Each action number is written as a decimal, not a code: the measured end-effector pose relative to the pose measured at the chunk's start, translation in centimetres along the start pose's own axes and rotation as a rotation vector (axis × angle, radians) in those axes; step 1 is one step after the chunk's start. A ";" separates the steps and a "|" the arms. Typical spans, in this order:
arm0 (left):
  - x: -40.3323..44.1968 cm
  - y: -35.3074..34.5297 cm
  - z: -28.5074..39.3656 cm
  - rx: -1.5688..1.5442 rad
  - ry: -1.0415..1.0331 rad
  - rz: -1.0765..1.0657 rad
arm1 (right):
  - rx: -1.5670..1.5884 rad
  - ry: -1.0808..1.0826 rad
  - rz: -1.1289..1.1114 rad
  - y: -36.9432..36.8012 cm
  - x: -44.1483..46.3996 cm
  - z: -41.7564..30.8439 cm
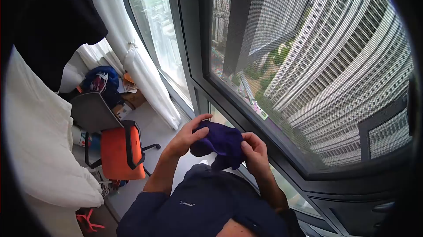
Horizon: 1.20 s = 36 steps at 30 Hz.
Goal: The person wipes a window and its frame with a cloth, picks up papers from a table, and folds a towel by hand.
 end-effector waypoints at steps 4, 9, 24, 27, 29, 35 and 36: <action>-0.7 0.4 -2.3 -0.358 -0.195 0.031 | -0.121 0.142 -0.068 -3.6 4.1 0.9; -2.0 4.3 -2.8 -0.567 -0.395 0.098 | -0.588 0.194 -0.307 -9.3 8.1 0.5; 8.9 8.1 21.2 1.140 -1.155 0.753 | -0.970 0.395 0.710 0.1 -5.6 -4.1; 10.3 8.8 16.1 1.003 -1.156 0.868 | -0.945 0.417 0.841 1.3 -9.7 -3.7; 10.2 10.0 10.2 0.937 -1.006 0.877 | -0.964 0.368 0.893 2.3 -12.1 -3.4; 9.0 11.2 -2.8 0.539 -0.431 0.915 | -0.904 0.262 0.692 4.2 -13.7 -4.3; 8.4 10.6 -2.0 0.567 -0.461 0.982 | -0.926 0.245 0.645 4.7 -14.0 -4.0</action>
Point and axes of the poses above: each hand's wrist, its own x-axis towards the middle knuckle, its own y-axis out of the back of the hand, z = x × y, the point moved 5 cm from there along x, towards the middle knuckle, and after that the axes turned 12 degrees about -z, right-handed, at the moved point
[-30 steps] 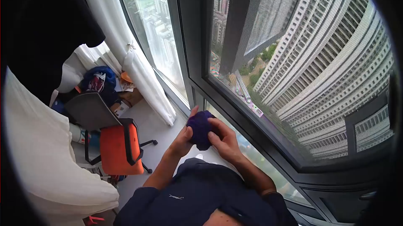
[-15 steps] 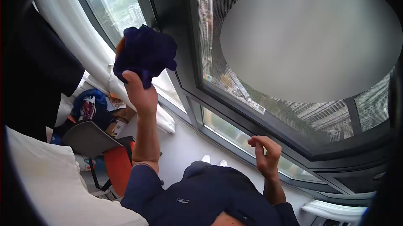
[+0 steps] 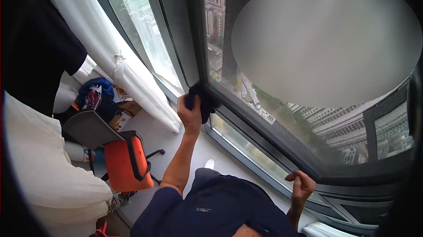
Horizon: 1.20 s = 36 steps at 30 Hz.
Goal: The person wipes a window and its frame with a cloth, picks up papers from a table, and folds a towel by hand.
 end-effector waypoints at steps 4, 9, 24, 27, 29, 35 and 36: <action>1.6 0.8 7.1 0.151 -0.145 0.127 | -0.053 0.110 -0.122 1.0 -0.4 1.0; 3.7 -0.4 8.3 0.356 0.147 -0.122 | -0.076 0.161 -0.161 0.9 0.0 0.3; 2.9 -2.2 7.3 -0.461 0.576 -0.332 | -0.057 0.313 -0.299 1.5 0.2 -0.3; 1.7 -2.4 7.1 -0.435 0.604 -0.309 | -0.044 0.271 -0.356 1.5 0.3 -0.3; 3.2 -0.4 7.5 0.054 0.458 -0.209 | -0.012 0.264 -0.371 1.4 0.5 -0.4; 4.2 0.2 10.5 0.536 0.345 -0.153 | -0.061 0.221 -0.326 1.2 0.0 -0.5; 4.2 -0.2 9.0 0.430 0.389 -0.165 | -0.047 0.216 -0.313 1.2 0.0 -0.4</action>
Point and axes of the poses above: each hand's wrist, its own x-axis towards the middle knuckle, its own y-axis out of the back of the hand, z = x × y, the point moved 5 cm from there along x, towards the middle knuckle, and after that the axes turned 12 degrees about -z, right-handed, at the moved point
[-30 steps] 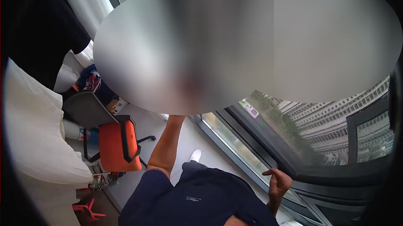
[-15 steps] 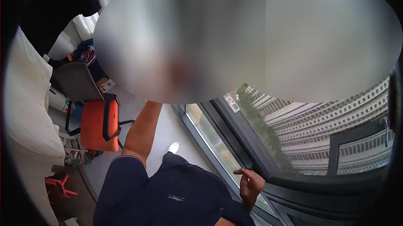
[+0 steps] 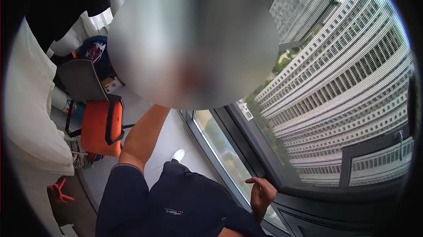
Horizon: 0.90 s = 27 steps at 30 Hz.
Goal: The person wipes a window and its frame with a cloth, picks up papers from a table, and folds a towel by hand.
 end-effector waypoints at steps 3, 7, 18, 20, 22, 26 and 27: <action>0.2 -2.9 -2.7 -0.583 0.183 -0.345 | -0.022 -0.003 0.034 0.0 -0.1 -0.3; 0.7 -0.2 -0.8 -0.105 0.036 -0.170 | 0.014 0.003 0.063 -0.2 0.0 0.0; -4.3 -4.8 -0.9 -0.765 0.164 -0.400 | 0.031 -0.047 0.202 -1.0 0.0 0.6; -2.5 -4.3 -2.7 -0.707 0.132 -0.277 | 0.037 -0.075 0.218 -0.9 -0.1 0.8; 1.2 -4.0 -4.7 -0.697 0.082 -0.183 | 0.098 -0.093 0.216 -0.6 -0.2 0.5; 0.5 0.6 -1.7 -0.183 -0.104 -0.029 | -0.058 -0.082 0.162 0.3 -1.3 -0.3; -0.1 0.8 -1.5 -0.181 -0.179 0.018 | -0.060 -0.104 0.170 0.6 -1.9 -0.6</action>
Point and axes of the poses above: each hand's wrist, its own x-axis towards the middle knuckle, its own y-axis out of the back of the hand, z = x × y, the point moved 5 cm from there along x, towards the middle knuckle, and after that the axes turned 12 degrees about -z, right-handed, at the moved point
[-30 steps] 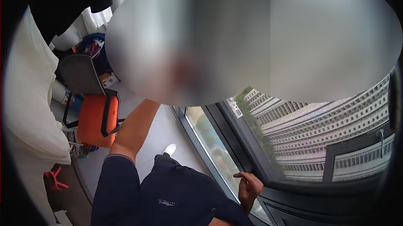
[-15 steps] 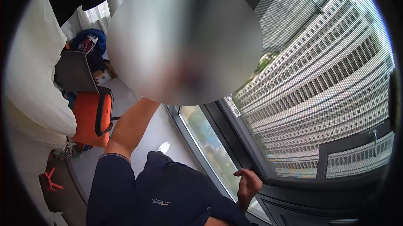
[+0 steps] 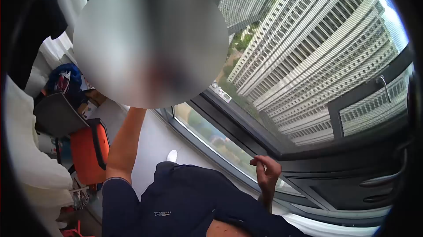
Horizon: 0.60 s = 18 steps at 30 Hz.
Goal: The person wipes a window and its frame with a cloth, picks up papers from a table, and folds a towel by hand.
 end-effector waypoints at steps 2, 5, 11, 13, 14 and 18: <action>-0.4 0.0 -0.3 -0.078 -0.140 0.167 | -0.014 -0.069 0.052 1.2 -2.0 0.6; -0.5 -1.4 0.2 0.114 -0.285 0.374 | -0.105 -0.231 0.180 3.8 -5.4 2.0; -6.2 -5.1 3.5 0.357 -0.514 0.355 | -0.070 -0.340 0.240 5.8 -8.0 4.8; -8.0 -5.7 4.2 0.363 -0.552 0.283 | 0.035 -0.294 0.235 6.0 -7.7 5.3; -9.0 -6.0 4.5 0.376 -0.588 0.262 | 0.050 -0.320 0.218 6.0 -7.7 5.1; -15.3 -8.1 8.0 0.313 -0.815 0.106 | -0.004 -0.271 0.222 5.9 -7.3 4.7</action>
Point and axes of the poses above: each hand's wrist, its own x-axis towards the middle knuckle, its own y-axis out of the back of the hand, z = x × y, the point moved 5 cm from there along x, towards the middle knuckle, and after that the axes turned 12 degrees about -z, right-handed, at the moved point
